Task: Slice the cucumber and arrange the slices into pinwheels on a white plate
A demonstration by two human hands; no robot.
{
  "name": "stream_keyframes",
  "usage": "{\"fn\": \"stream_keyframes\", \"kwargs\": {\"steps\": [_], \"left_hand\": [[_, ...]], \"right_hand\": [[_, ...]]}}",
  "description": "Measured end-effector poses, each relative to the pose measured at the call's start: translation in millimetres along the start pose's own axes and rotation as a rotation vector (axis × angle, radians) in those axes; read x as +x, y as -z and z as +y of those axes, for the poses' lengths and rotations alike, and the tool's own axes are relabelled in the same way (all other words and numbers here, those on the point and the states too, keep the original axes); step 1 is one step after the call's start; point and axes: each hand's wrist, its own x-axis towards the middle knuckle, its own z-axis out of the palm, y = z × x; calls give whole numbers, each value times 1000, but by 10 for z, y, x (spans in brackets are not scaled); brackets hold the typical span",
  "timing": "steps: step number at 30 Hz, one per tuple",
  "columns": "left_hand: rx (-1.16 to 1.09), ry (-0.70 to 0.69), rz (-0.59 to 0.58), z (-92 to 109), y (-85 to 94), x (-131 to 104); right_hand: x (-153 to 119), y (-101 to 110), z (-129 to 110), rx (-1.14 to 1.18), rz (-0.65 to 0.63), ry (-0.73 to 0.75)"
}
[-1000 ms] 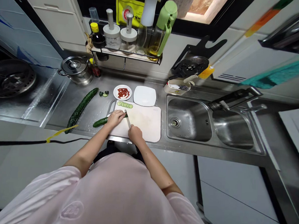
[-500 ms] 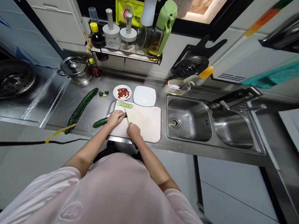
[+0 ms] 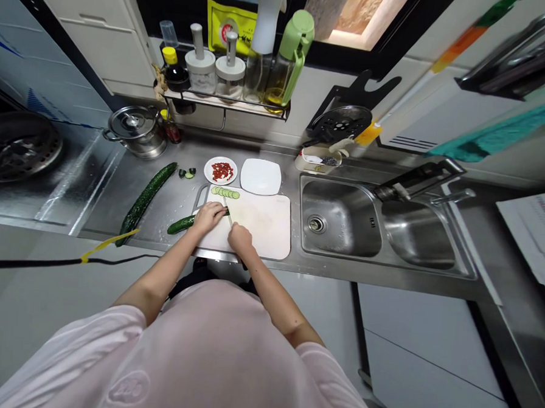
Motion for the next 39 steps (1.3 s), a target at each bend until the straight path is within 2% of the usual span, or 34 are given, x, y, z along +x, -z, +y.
{"fn": "stream_keyframes", "kwargs": {"steps": [10, 22, 32, 39], "left_hand": [[5, -7, 2, 20, 12, -7], [13, -9, 6, 21, 6, -8], [15, -10, 3, 18, -3, -19], [32, -3, 6, 45, 10, -21]], "right_hand": [[-168, -117, 91, 3, -28, -31], [13, -61, 4, 10, -1, -18], [-168, -205, 100, 5, -14, -42], [-80, -129, 34, 9, 2, -41]]}}
